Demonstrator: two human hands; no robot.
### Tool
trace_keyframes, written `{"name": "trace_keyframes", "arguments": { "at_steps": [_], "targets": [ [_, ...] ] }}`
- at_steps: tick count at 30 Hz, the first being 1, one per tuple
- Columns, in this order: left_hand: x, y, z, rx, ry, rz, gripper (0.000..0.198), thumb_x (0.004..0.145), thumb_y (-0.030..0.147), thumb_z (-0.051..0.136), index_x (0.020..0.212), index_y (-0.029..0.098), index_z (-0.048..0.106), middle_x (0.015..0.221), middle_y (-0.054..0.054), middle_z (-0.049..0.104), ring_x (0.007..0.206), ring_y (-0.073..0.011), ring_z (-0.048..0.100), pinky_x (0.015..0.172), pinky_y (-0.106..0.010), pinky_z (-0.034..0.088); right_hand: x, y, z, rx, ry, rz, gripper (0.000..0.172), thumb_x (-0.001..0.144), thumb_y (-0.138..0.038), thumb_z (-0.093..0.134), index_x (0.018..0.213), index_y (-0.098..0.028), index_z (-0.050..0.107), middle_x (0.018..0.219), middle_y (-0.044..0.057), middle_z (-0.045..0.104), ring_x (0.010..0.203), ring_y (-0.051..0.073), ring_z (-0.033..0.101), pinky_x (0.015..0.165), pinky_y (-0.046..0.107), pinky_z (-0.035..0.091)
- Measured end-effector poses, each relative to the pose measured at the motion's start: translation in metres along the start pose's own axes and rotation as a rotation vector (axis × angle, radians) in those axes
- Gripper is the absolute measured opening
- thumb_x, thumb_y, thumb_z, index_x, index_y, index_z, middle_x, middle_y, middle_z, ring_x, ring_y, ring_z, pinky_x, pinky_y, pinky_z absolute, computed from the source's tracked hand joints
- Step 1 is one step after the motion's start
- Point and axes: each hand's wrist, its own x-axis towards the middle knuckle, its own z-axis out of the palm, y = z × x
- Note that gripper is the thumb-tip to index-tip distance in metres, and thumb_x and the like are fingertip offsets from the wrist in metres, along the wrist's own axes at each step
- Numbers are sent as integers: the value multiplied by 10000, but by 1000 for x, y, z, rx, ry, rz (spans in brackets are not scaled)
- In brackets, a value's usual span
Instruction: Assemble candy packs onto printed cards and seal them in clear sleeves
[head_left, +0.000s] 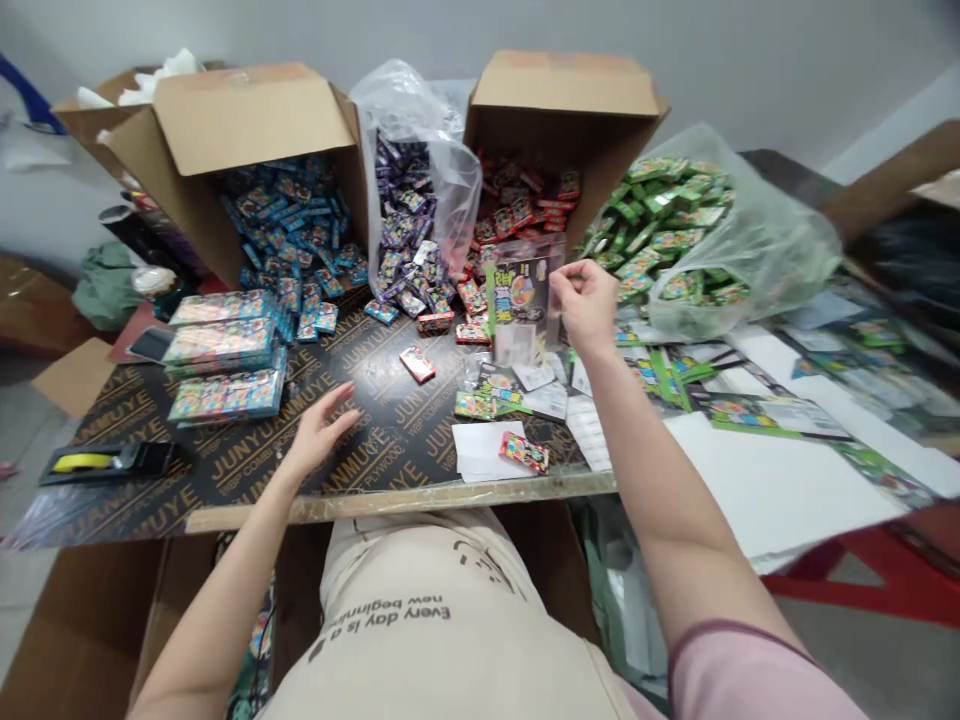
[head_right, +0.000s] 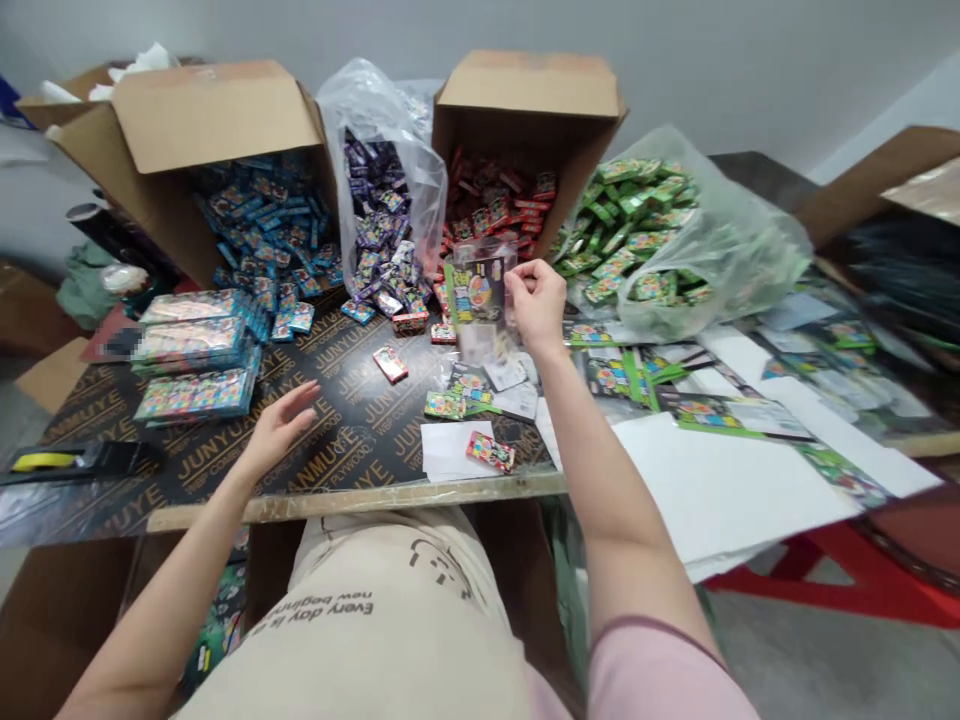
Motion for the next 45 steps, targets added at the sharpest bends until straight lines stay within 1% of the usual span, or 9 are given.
{"name": "trace_keyframes", "arguments": {
  "at_steps": [5,10,14,23,26,32,35,39,45],
  "targets": [
    [0,42,53,-915,-268,-152,921,645,837,494,1293,184,541,1264,-128,622,1226,-318,528,1070,-460,347,-102,-61,73,446,-512,355,403,644,-472,759,781,-234,464,546,-62,562,456,135,566,470,273,495],
    [-17,48,75,-1186,-391,-303,798,686,714,555,1235,135,586,1242,-150,629,1153,-334,575,987,-478,425,-166,-52,111,277,-347,219,323,730,-442,687,832,-229,466,707,-20,618,640,160,615,608,305,503],
    [-30,34,66,-1044,-293,-316,592,733,535,606,1160,126,640,1205,-146,651,1117,-306,597,943,-409,456,-172,-48,109,15,-61,-151,467,668,-360,772,1033,-217,518,1019,58,606,928,206,586,836,373,470],
    [-32,21,52,-784,-361,-279,647,630,414,744,1229,205,617,1182,-96,662,1007,-254,626,849,-331,466,-158,-62,97,15,-755,-342,293,742,-432,727,682,-181,589,734,23,593,767,183,538,764,334,434],
    [-35,26,45,-711,-380,-247,661,621,383,764,1236,195,613,1170,-90,667,1018,-254,616,857,-319,448,-153,-62,91,-58,-948,-382,297,740,-429,735,857,-167,658,821,51,644,841,204,543,807,343,435],
    [-43,29,44,-643,-368,-327,466,705,379,711,1099,133,683,954,-79,725,815,-200,633,741,-274,438,-146,-63,87,-22,-1135,-301,642,733,-414,742,1306,-221,526,1014,42,675,906,204,569,874,370,445],
    [-44,27,43,-572,-326,-289,414,729,373,695,1064,131,695,945,-69,725,845,-203,626,783,-281,441,-147,-64,90,47,-1088,-260,556,748,-419,722,1248,-220,584,900,19,686,823,185,589,880,381,447],
    [-47,23,40,-524,-266,-272,419,757,414,666,1048,114,693,926,-78,722,834,-220,634,784,-306,460,-160,-56,99,93,-627,-70,687,597,-460,823,1207,-237,599,1062,67,661,1021,244,567,963,431,409],
    [-47,20,38,-473,-234,-160,364,814,403,625,1056,139,688,970,-72,713,895,-221,629,853,-320,460,-191,-44,115,502,-806,423,427,676,-557,719,866,-180,656,809,32,687,733,169,627,723,321,507]
  ]
}}
